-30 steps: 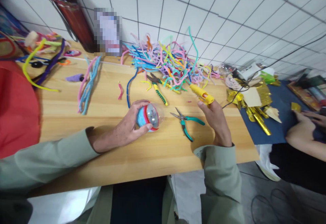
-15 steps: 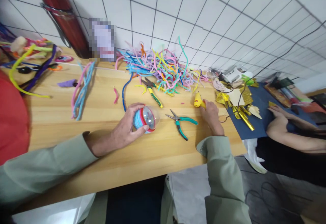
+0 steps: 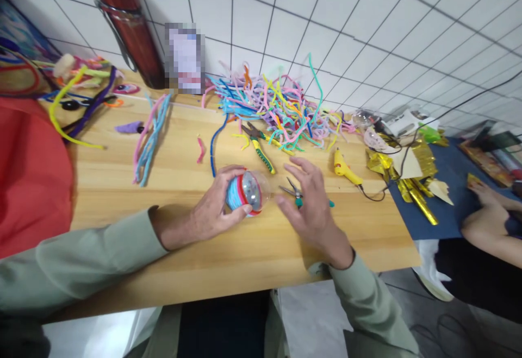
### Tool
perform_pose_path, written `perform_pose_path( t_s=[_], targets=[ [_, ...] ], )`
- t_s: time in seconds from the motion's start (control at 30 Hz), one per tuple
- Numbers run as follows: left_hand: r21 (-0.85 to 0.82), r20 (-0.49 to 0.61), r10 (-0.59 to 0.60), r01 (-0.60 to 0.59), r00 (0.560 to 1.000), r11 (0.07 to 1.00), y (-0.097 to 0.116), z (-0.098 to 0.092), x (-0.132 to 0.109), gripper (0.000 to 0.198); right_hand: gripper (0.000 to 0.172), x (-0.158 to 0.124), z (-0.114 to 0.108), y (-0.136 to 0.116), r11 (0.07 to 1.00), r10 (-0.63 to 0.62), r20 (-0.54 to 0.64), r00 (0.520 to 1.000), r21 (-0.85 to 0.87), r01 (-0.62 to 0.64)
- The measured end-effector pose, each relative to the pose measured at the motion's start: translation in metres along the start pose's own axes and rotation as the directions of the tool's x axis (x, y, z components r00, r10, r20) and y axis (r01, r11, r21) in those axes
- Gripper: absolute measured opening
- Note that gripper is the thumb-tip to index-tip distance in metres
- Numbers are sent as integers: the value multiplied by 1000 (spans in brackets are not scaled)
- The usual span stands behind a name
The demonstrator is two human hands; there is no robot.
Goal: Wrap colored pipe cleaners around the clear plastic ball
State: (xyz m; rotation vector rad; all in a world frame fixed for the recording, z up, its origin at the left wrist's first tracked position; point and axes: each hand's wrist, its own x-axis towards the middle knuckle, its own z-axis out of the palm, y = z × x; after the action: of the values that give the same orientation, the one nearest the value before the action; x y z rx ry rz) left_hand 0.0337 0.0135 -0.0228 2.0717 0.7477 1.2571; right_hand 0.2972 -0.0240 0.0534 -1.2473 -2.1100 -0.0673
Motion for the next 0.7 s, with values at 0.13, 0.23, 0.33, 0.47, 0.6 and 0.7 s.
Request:
perform_pose_path(
  t_s=[0.13,0.23,0.33,0.47,0.6,0.7],
  targets=[
    [-4,0,-8,8,1000,1000,1,-3,1,69,75,4,26,-23,979,2,63,998,205,-15],
    [7,-20,-9,9,1000,1000,2,-5,3,70,76,-2,41,-15,959,34,86,996,276,-57],
    [19,-31,-17,18,999,1000,3,-5,4,70,66,-6,47,-13,959,18,58,998,282,-34],
    [24,-26,-11,11,1000,1000,6,-3,2,73,63,-8,47,-19,963,-6,26,1000,268,-1],
    [-1,-37,-15,15,999,1000,7,-1,0,76,70,-9,48,-20,966,-4,50,999,257,-9],
    [-5,-23,-31,31,999,1000,7,-2,-1,78,76,-8,50,-19,962,-9,79,997,272,-13]
  ],
)
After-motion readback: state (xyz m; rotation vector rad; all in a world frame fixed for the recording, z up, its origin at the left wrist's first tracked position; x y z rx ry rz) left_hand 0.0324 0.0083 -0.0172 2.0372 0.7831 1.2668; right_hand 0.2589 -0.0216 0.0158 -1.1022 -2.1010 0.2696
